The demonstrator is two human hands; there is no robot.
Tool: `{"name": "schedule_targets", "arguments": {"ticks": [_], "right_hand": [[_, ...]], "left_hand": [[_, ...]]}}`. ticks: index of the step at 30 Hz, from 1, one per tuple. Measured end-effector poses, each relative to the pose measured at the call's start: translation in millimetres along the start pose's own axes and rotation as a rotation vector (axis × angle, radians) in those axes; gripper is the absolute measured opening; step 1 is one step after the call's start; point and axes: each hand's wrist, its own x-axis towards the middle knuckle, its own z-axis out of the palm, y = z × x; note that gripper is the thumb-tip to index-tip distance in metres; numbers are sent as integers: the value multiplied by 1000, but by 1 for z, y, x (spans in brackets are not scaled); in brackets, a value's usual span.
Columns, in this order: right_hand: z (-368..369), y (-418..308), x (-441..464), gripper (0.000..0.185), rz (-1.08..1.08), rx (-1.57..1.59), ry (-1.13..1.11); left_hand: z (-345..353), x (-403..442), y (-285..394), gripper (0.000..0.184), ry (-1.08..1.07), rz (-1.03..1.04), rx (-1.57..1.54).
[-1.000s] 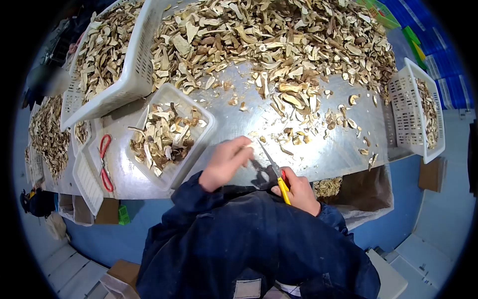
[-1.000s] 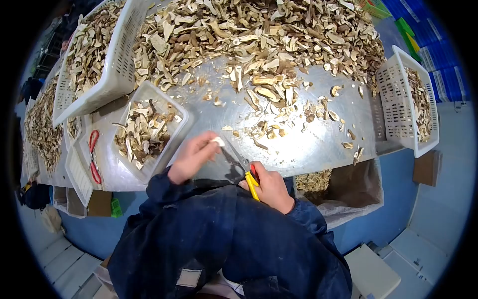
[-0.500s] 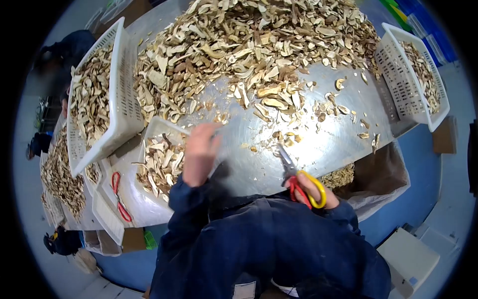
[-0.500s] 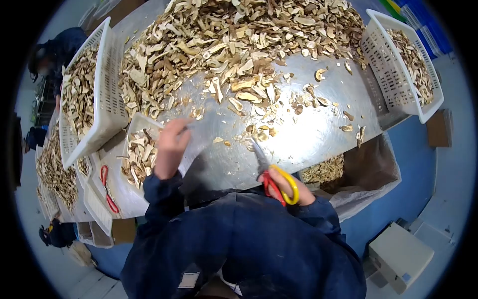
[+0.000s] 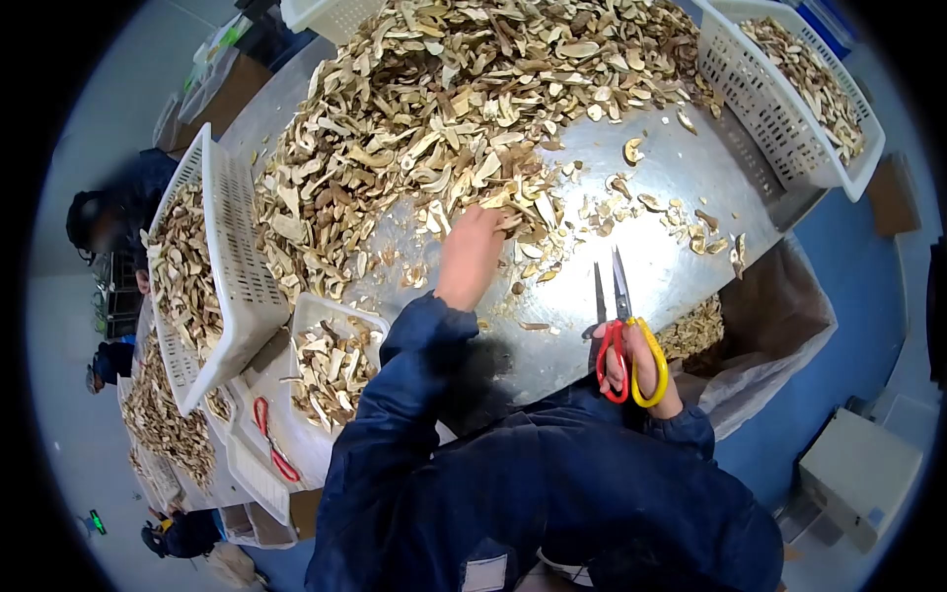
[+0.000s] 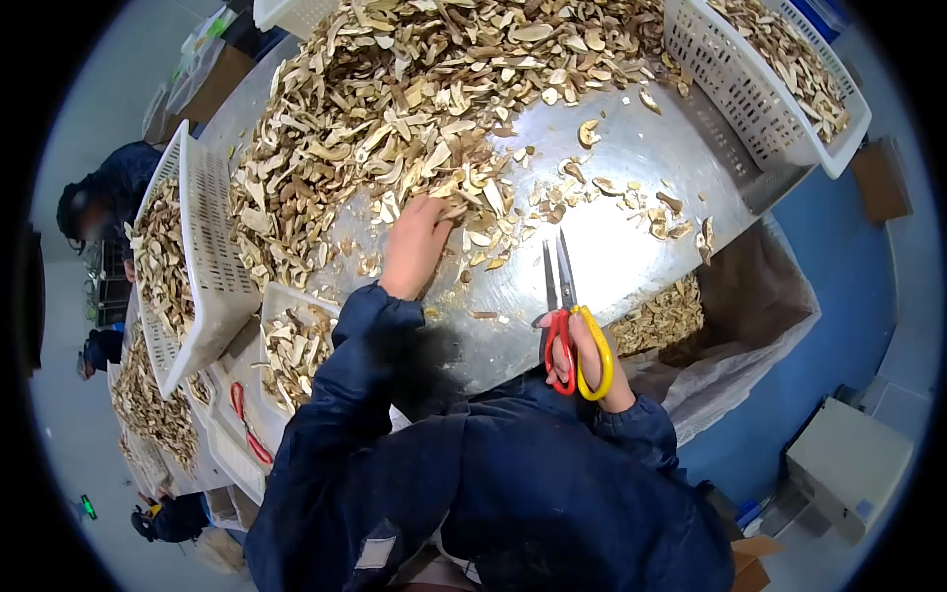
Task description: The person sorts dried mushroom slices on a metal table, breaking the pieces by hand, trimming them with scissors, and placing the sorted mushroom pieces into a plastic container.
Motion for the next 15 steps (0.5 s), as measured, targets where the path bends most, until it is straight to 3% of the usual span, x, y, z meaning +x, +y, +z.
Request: {"name": "schedule_targets", "arguments": {"ticks": [2,5,6,9,12,15], "right_hand": [[2,0,4,49,6,-36,-2],[8,-7,7,46,-4,-197,12],[7,-6,9,42,4,-189,-5],[11,-8,10,38,-11,-326,-43],[18,-22,5,37,-101,-653,-18],[20,-25,3,45,-125,-872,-20]], "left_hand": [[-5,-7,2,22,-6,-60,-211],[-24,-15,11,25,-265,-531,-1270],[-26,-20,12,27,-301,-524,-1480],[-27,-27,24,21,-266,-573,-1747],[-33,-28,39,14,-180,-688,-1752],[-25,-31,30,12,-191,-500,-1638]]}}
